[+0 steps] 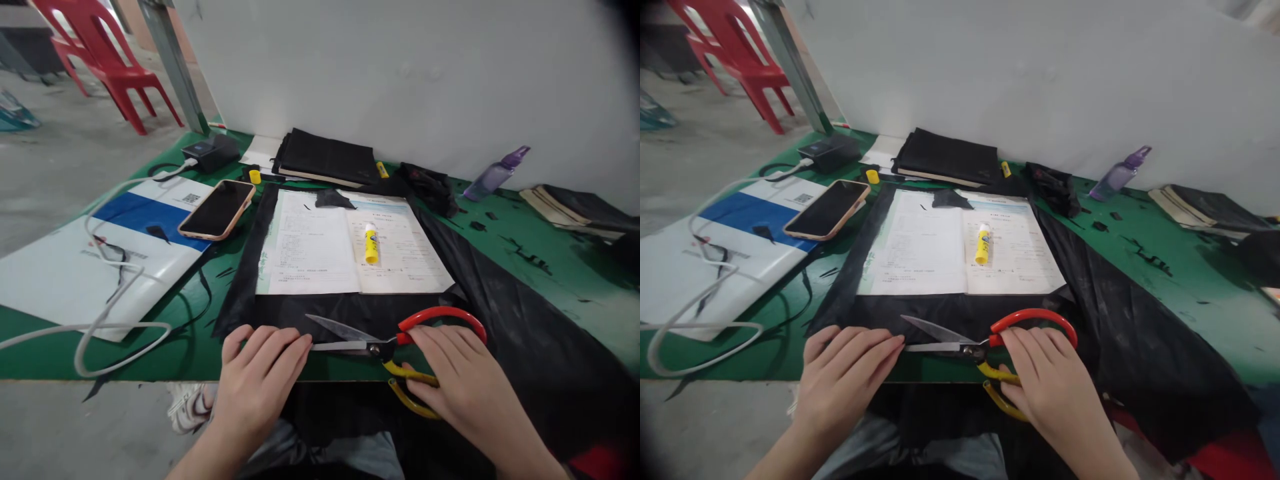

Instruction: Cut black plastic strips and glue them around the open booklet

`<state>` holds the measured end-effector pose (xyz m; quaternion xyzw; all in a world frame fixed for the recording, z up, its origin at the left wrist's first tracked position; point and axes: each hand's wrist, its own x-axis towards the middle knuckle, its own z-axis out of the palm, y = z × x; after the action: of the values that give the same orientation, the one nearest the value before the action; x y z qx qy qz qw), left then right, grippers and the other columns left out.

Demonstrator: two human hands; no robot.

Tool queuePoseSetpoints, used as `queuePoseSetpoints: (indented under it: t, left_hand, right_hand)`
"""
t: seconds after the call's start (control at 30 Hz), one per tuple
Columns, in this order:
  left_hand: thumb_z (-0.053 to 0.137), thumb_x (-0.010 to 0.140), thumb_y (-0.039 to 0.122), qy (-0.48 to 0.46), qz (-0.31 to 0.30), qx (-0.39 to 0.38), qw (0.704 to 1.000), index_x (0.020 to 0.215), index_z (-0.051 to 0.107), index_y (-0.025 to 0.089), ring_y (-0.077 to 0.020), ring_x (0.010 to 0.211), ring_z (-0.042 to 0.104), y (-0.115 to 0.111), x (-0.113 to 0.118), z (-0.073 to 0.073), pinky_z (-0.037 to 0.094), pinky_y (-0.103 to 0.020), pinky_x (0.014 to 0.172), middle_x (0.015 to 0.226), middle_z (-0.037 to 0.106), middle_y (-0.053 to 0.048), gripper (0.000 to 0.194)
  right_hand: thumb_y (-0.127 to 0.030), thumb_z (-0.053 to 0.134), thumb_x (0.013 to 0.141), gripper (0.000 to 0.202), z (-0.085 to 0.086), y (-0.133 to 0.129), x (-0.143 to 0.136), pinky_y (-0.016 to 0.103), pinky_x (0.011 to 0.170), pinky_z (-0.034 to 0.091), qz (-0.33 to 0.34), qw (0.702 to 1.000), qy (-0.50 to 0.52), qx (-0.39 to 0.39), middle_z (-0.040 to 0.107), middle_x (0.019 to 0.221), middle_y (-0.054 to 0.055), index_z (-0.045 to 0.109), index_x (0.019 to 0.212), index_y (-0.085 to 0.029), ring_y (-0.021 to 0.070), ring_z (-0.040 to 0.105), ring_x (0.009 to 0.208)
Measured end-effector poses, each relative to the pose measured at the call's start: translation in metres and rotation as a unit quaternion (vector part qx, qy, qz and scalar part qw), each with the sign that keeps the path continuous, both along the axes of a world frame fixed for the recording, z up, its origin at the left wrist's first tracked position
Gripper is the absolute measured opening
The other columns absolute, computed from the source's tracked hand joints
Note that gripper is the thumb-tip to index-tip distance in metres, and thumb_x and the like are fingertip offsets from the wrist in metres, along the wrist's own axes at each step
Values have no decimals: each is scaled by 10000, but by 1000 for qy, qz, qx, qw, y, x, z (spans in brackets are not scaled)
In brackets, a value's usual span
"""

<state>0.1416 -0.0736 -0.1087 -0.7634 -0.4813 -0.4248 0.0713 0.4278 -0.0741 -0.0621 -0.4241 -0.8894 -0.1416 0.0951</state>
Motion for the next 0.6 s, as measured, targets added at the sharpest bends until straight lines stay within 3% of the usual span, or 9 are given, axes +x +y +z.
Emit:
queuePoseSetpoints:
  t: [0.23,0.6]
  left_hand:
    - [714,775,53,32,17,34,999,887,695,161,-125,582,490,-1,1,-1,346,-338,726,607,594,23,157]
    - [705,786,60,-6,30,39,999,893,690,178,-107,554,479,-3,2,-6,354,-338,775,575,563,48,160]
  right_hand:
    - [-198,593,853,326,3,9,-1,470,833,469,38,999,-16,29,686,1018,176,570,1140,-47,305,620,909]
    - [-184,557,874,324,15,20,-5,479,801,497,71,994,-71,40,688,1018,206,575,1144,-6,317,644,911]
